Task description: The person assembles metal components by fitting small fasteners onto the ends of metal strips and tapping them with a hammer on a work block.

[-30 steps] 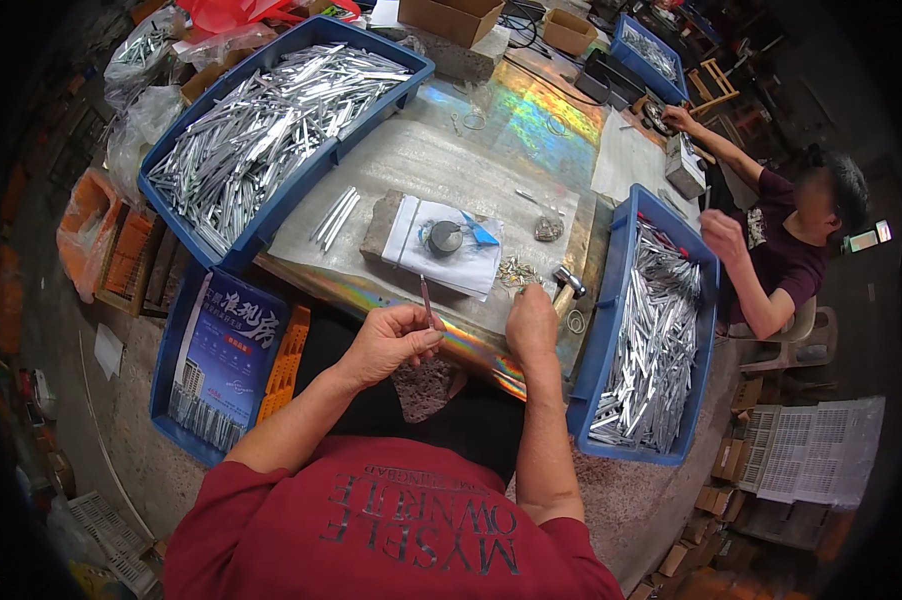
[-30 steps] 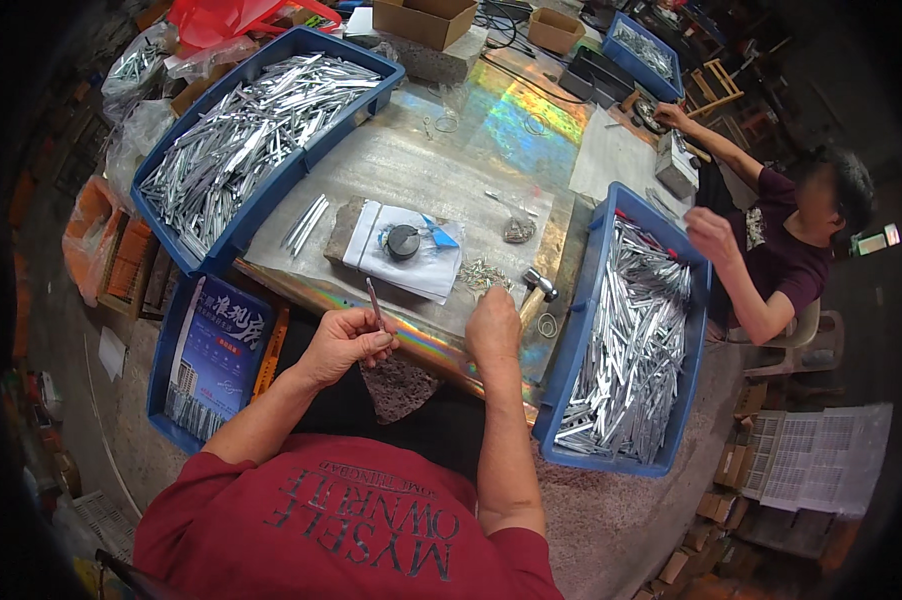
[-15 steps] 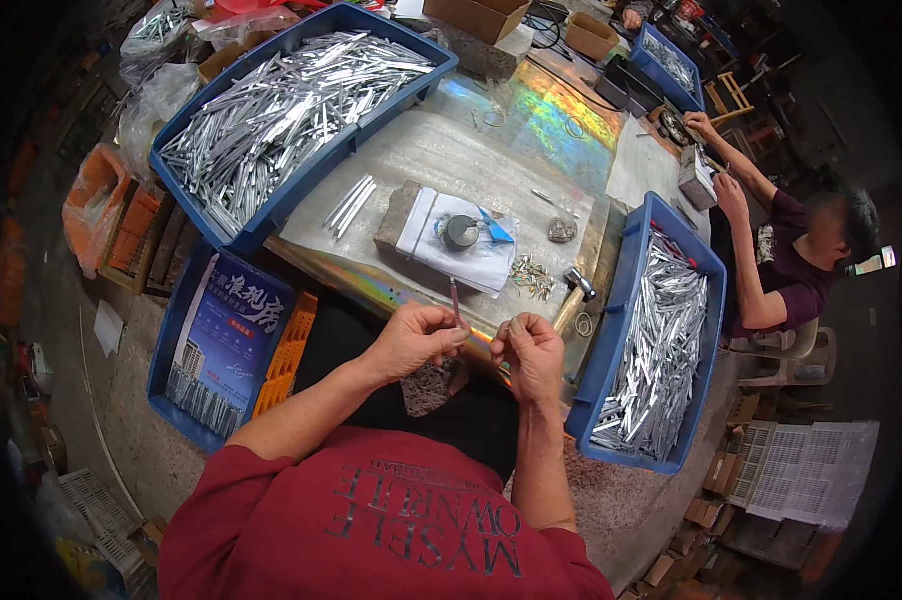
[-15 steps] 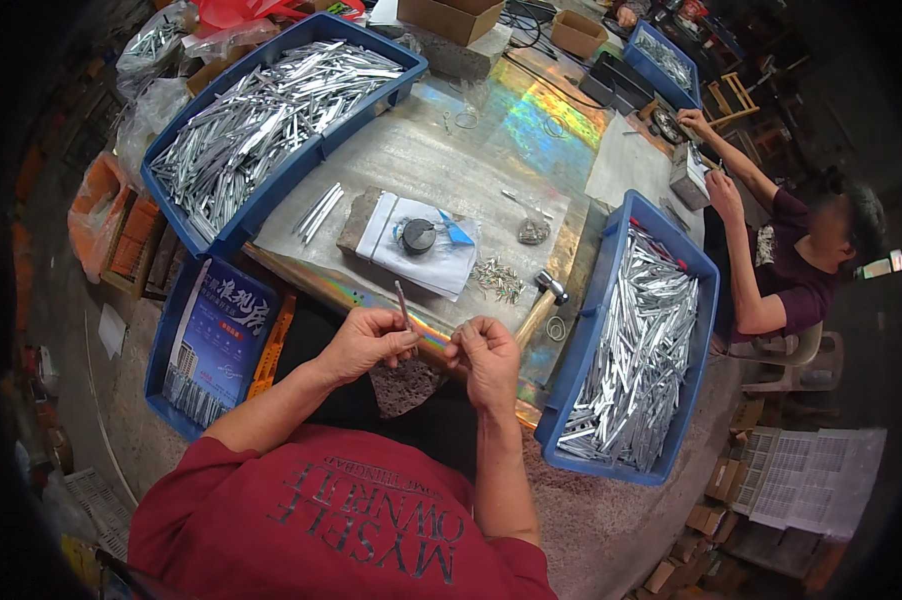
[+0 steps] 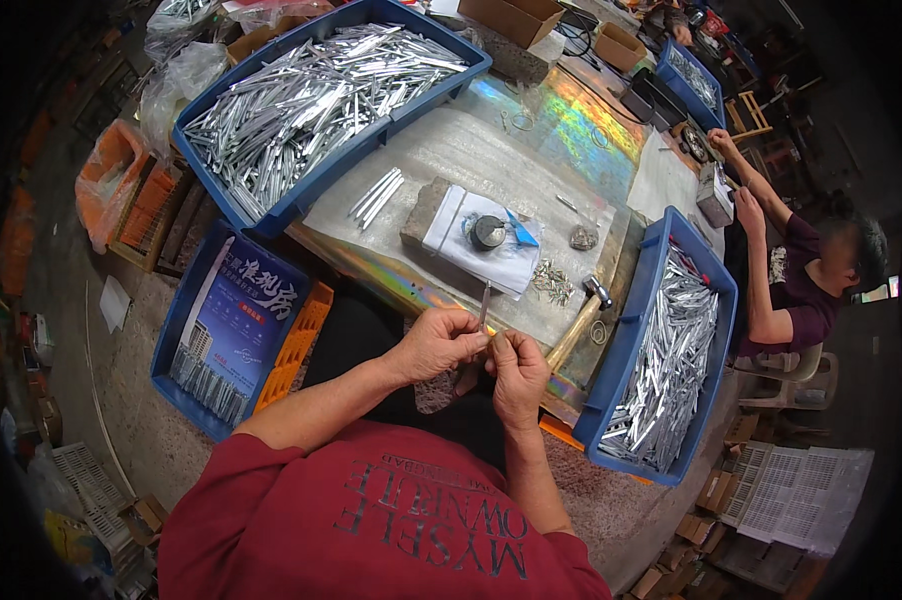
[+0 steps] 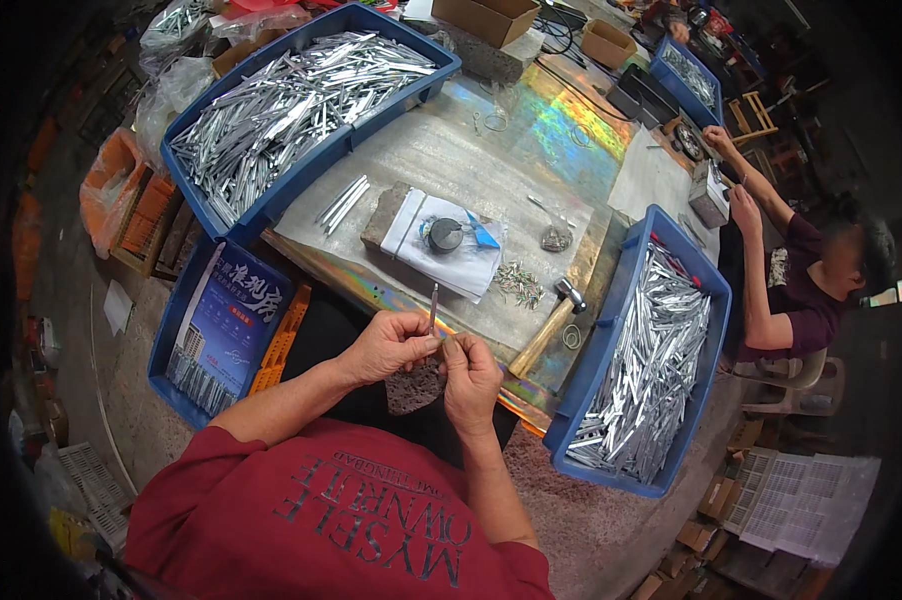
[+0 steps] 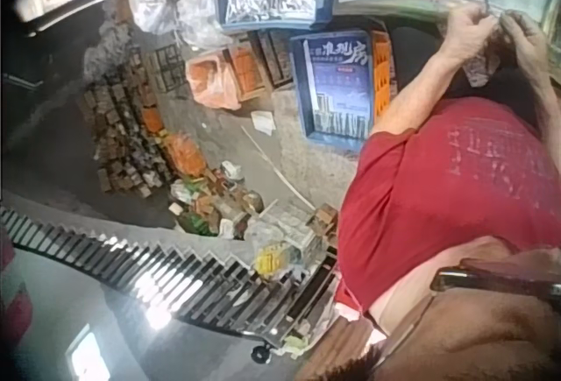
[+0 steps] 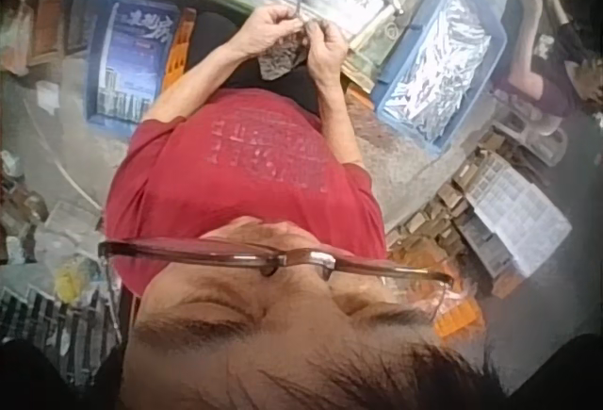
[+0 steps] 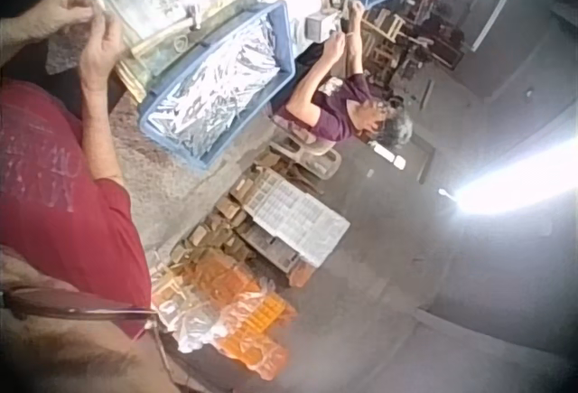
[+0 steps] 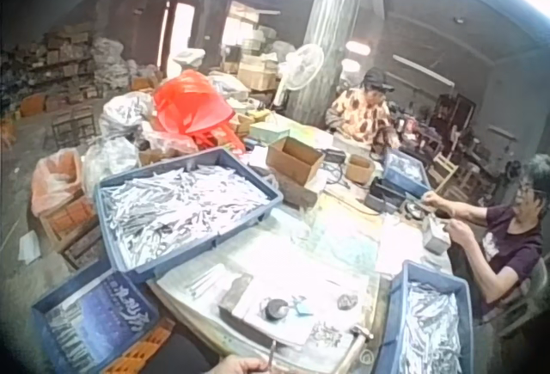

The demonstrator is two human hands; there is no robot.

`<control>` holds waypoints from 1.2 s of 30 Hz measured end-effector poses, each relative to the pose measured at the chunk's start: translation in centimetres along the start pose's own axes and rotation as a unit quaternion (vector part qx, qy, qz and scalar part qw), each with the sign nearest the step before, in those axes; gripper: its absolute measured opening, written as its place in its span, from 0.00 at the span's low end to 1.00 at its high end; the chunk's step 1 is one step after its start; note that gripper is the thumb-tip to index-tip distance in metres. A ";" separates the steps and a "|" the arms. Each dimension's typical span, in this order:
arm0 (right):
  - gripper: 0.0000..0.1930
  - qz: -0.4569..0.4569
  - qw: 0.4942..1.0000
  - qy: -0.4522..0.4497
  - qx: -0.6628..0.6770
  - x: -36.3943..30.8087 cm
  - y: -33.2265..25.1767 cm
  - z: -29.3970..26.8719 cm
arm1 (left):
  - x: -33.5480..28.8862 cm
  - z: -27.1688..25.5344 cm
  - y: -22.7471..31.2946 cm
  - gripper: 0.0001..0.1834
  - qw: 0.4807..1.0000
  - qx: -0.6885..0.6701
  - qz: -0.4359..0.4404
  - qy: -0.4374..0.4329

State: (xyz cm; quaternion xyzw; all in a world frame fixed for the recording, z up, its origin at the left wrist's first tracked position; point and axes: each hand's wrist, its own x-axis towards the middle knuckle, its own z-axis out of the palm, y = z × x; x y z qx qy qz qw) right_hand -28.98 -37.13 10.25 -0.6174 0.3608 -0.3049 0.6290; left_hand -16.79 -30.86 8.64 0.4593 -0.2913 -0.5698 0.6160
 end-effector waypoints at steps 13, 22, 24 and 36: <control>0.08 0.124 0.951 0.008 0.284 -0.2 0.2 1.0 | 0.2 0.2 -0.1 0.06 0.969 -0.228 0.015 0.095; 0.09 0.122 0.946 0.026 0.298 -0.2 0.2 1.3 | 0.2 0.7 -0.5 0.06 0.966 -0.236 0.018 0.104; 0.09 0.125 0.945 0.028 0.300 -0.1 0.3 1.3 | 0.3 0.8 -0.4 0.06 0.965 -0.241 0.025 0.100; 0.09 0.151 0.935 0.030 0.320 -0.2 1.0 1.3 | 0.1 1.0 -0.6 0.06 0.961 -0.245 0.026 0.122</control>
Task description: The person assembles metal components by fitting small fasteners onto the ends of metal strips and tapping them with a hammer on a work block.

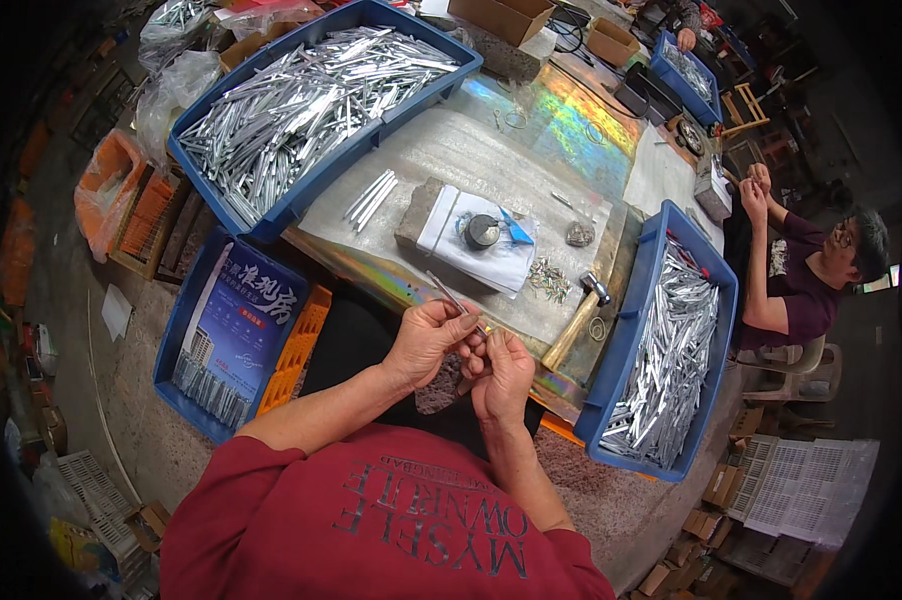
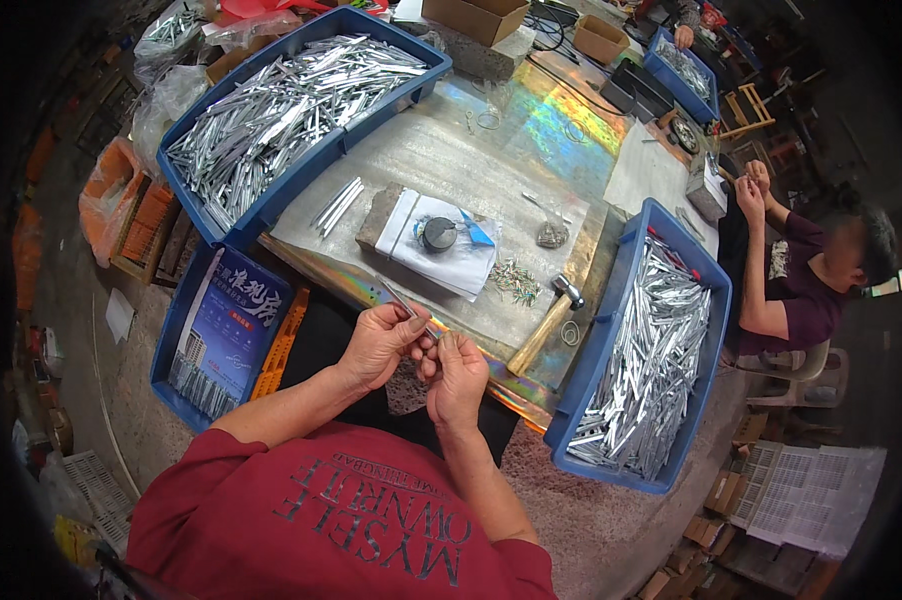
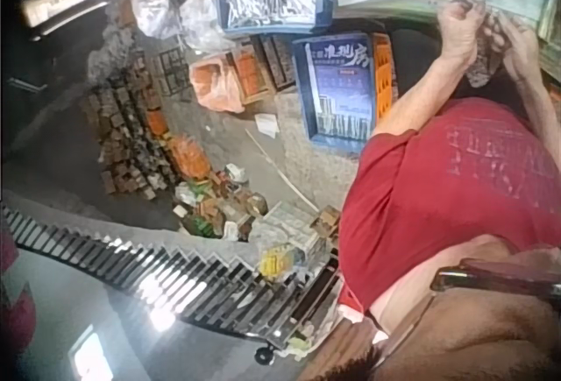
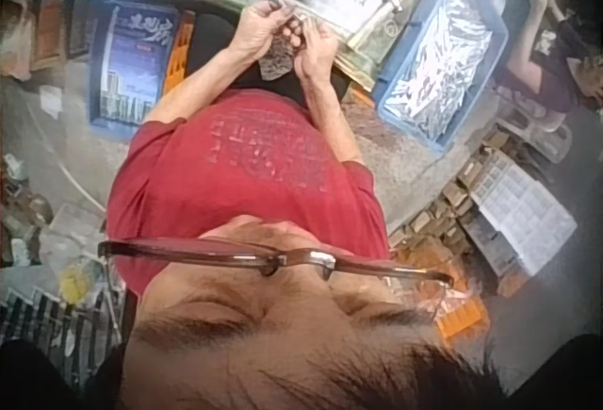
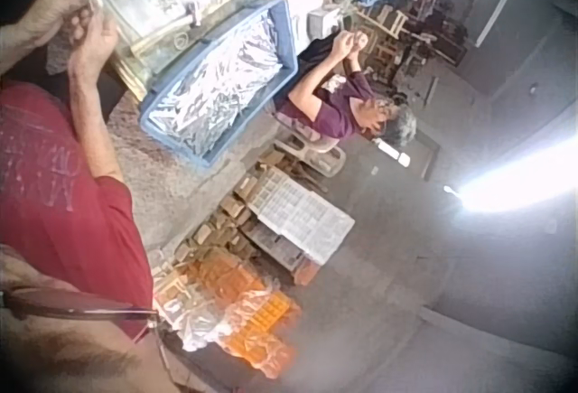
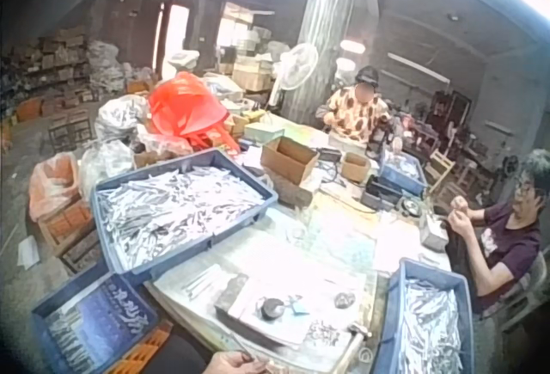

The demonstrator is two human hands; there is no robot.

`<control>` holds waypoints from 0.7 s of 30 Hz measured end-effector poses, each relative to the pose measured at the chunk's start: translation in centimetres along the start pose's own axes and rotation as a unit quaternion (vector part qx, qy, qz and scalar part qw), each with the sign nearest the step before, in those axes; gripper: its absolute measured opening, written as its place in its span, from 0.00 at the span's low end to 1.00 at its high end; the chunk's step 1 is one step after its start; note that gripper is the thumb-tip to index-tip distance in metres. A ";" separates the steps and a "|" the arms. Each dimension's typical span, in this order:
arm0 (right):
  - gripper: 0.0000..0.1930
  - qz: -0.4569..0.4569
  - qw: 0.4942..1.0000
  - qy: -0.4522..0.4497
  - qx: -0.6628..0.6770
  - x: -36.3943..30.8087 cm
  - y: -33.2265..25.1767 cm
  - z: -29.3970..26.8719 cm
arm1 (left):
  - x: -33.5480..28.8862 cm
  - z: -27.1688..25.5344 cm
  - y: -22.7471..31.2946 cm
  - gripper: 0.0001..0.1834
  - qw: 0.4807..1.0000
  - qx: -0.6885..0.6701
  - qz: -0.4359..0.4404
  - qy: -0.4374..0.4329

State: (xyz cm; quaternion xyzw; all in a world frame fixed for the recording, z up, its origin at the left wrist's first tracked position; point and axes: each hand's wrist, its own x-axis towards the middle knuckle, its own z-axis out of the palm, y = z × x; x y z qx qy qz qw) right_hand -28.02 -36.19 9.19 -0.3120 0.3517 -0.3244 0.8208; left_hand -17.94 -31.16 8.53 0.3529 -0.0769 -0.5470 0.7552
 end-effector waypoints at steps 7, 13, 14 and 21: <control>0.09 0.008 1.000 0.001 0.013 -0.1 -0.2 0.1 | -0.1 0.1 -0.3 0.06 1.000 -0.004 0.003 0.006; 0.09 0.005 1.000 0.002 0.014 -0.2 -0.1 0.2 | 0.0 -0.2 -0.5 0.07 1.000 -0.016 0.005 0.009; 0.09 0.005 1.000 0.003 0.014 -0.3 -0.1 0.2 | 0.0 -0.1 -0.4 0.07 1.000 -0.012 0.007 0.013; 0.08 0.011 1.000 0.003 0.022 -0.3 -0.2 0.6 | -0.1 -0.3 -0.8 0.07 0.998 0.040 0.047 0.007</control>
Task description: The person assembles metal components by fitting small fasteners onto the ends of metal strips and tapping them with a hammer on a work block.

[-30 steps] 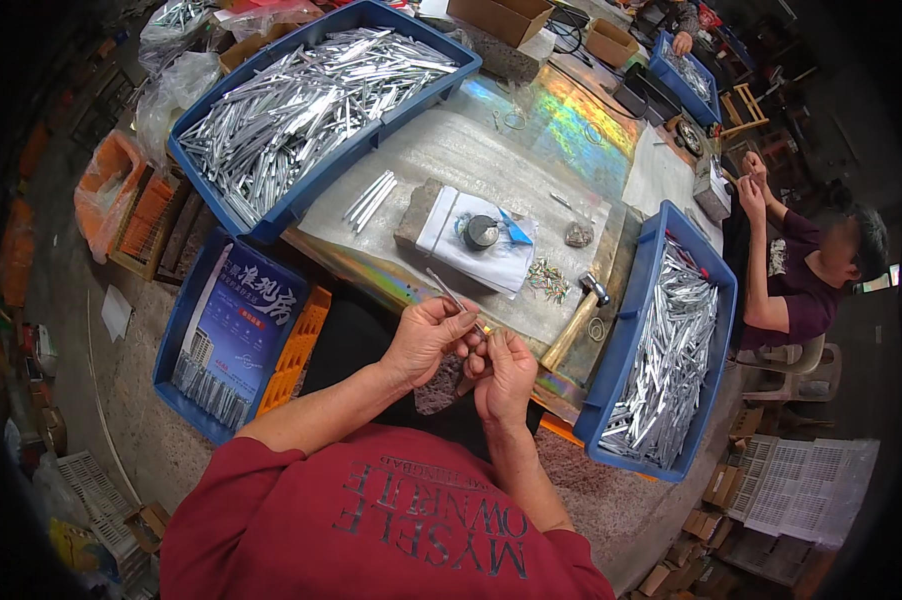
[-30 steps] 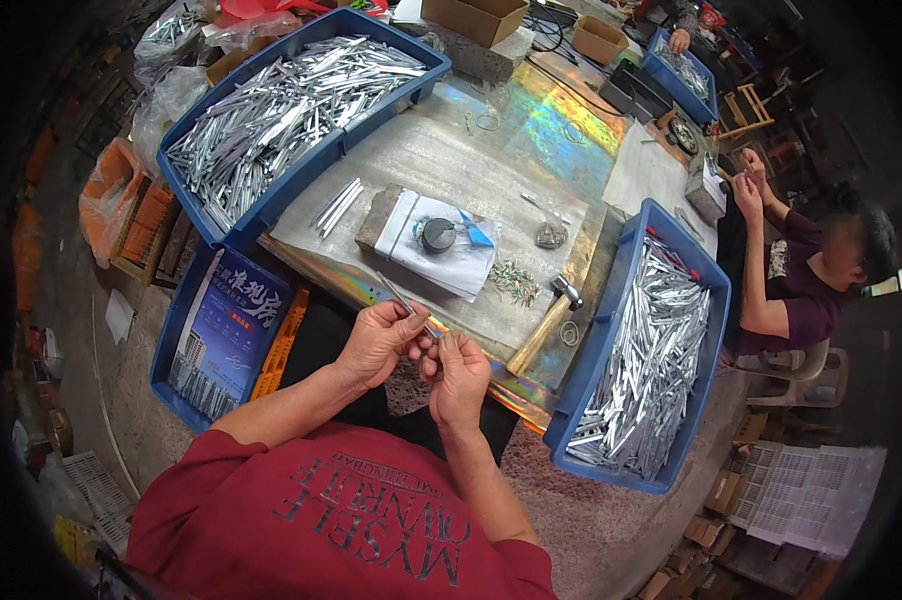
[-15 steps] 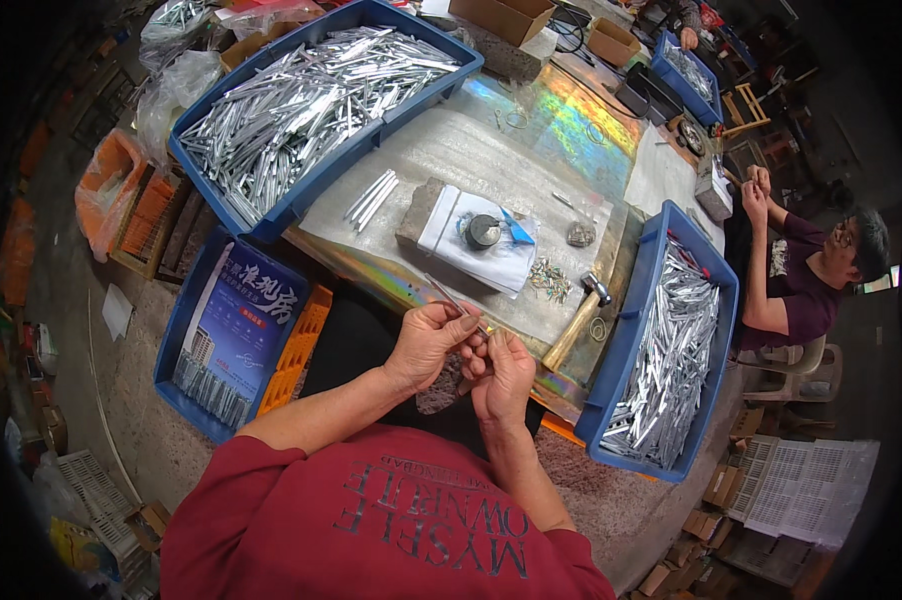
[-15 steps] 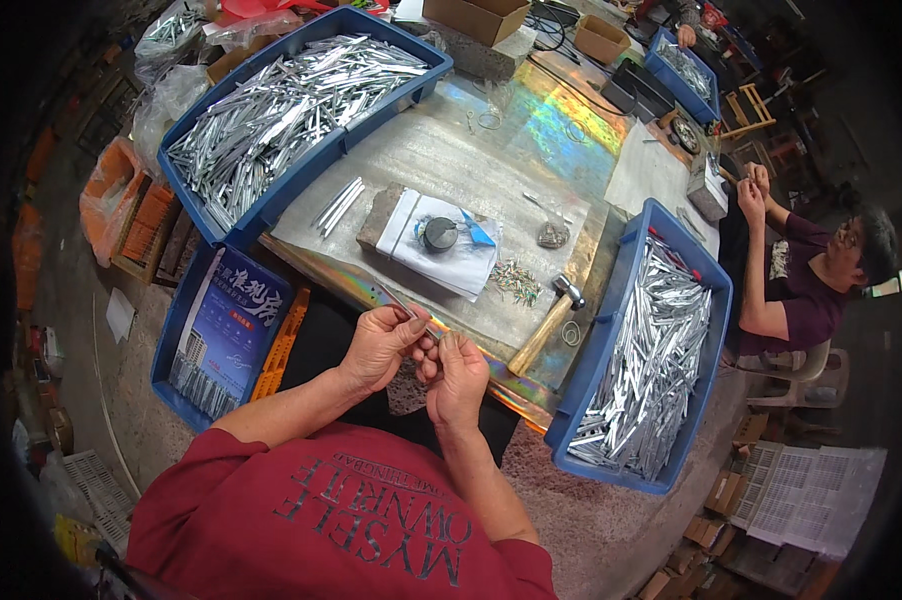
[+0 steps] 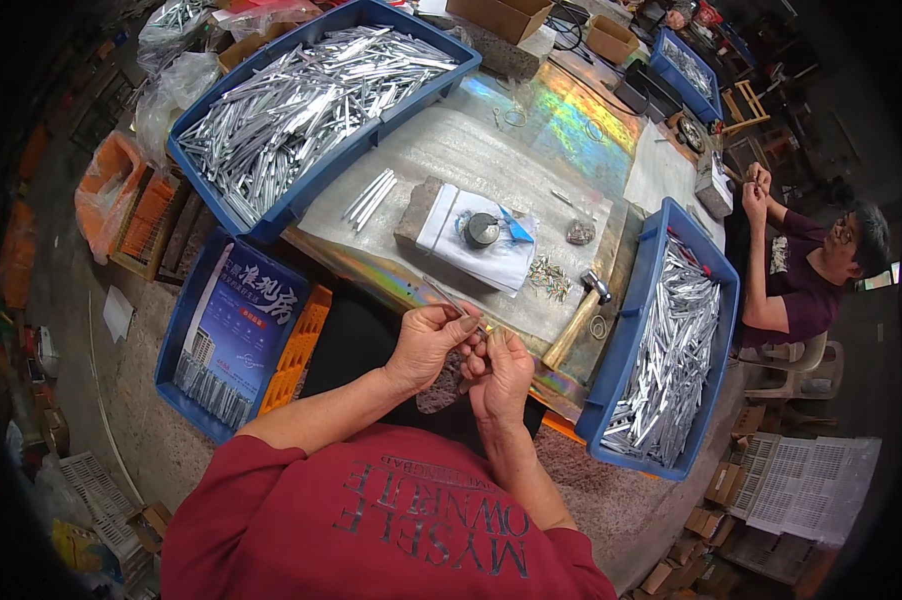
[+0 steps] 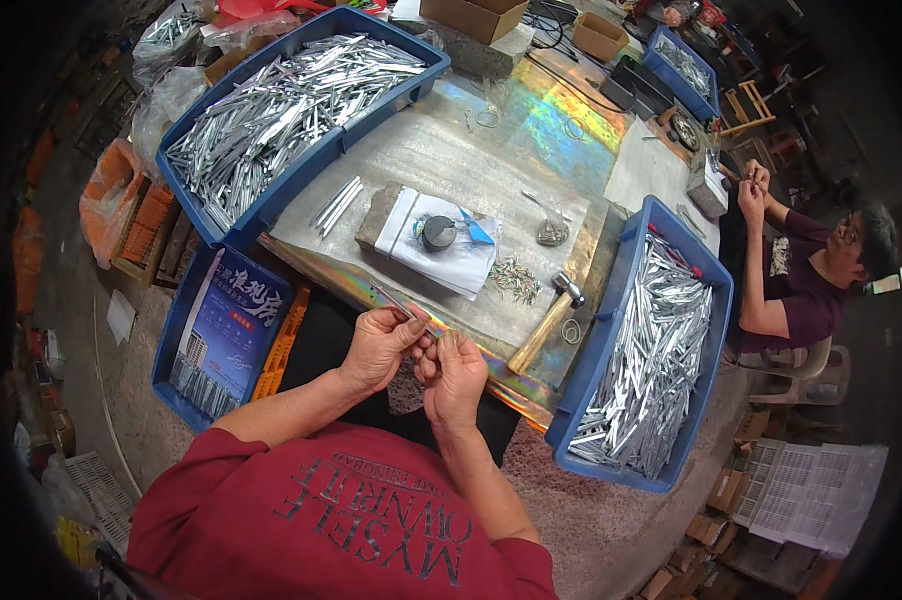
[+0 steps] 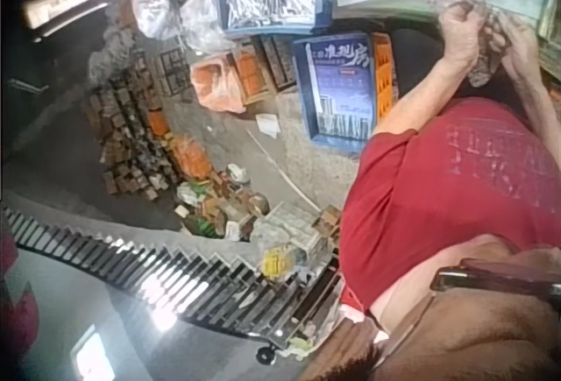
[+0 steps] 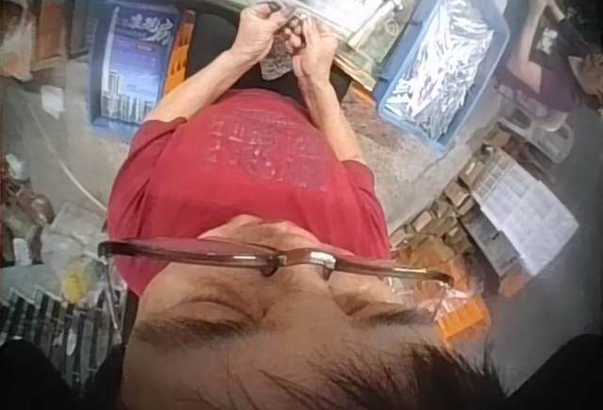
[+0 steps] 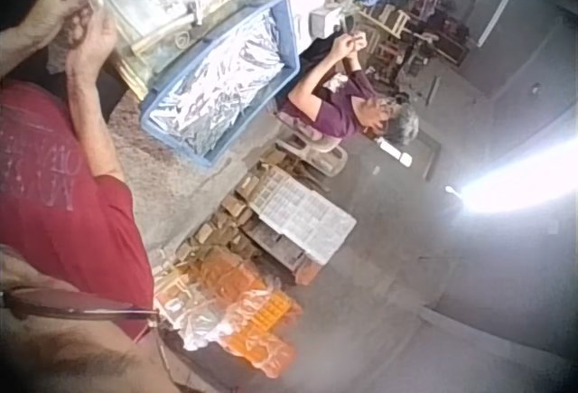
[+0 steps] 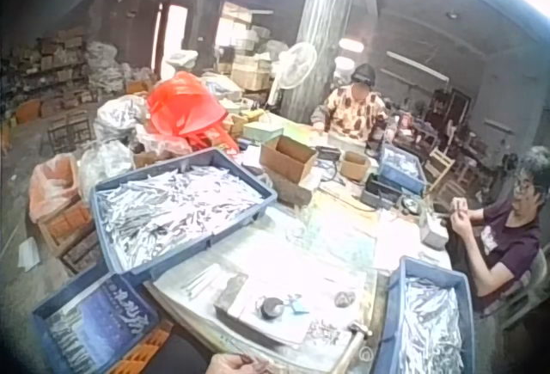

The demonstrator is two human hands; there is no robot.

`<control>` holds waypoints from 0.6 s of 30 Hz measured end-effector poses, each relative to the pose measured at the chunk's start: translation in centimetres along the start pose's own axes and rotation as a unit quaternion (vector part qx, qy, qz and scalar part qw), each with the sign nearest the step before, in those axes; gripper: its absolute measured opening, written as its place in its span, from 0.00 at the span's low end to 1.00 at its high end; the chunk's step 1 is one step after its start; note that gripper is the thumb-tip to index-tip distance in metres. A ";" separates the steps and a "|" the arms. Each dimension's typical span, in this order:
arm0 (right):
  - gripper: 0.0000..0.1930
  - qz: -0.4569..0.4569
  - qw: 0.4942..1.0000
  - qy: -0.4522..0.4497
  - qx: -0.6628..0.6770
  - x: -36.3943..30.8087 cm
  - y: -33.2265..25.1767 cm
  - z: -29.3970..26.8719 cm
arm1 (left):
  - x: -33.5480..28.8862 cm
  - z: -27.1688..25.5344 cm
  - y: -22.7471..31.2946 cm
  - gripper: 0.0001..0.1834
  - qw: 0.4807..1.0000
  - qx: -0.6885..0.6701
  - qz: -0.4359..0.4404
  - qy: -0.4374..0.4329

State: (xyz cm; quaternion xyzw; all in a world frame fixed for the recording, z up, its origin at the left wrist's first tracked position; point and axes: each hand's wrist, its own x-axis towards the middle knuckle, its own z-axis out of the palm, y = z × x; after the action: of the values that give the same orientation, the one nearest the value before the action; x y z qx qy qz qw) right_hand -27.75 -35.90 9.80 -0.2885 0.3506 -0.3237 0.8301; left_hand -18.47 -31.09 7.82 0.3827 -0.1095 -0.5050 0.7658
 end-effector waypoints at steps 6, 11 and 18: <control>0.07 0.023 0.998 -0.017 0.049 -0.1 -0.1 0.2 | -0.6 0.7 0.6 0.05 0.990 0.116 0.073 -0.039; 0.07 0.031 0.998 -0.008 0.045 0.1 -0.2 0.7 | -0.3 0.5 1.1 0.05 0.998 0.048 0.025 -0.017; 0.06 0.004 1.000 -0.012 0.002 0.5 -0.2 0.4 | 0.3 0.5 1.2 0.05 0.999 0.016 0.035 0.000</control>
State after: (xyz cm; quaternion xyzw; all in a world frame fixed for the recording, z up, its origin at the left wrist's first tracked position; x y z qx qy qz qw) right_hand -27.23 -36.27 9.95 -0.2896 0.3408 -0.3179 0.8360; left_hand -17.82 -31.33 8.94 0.3911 -0.1309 -0.4760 0.7768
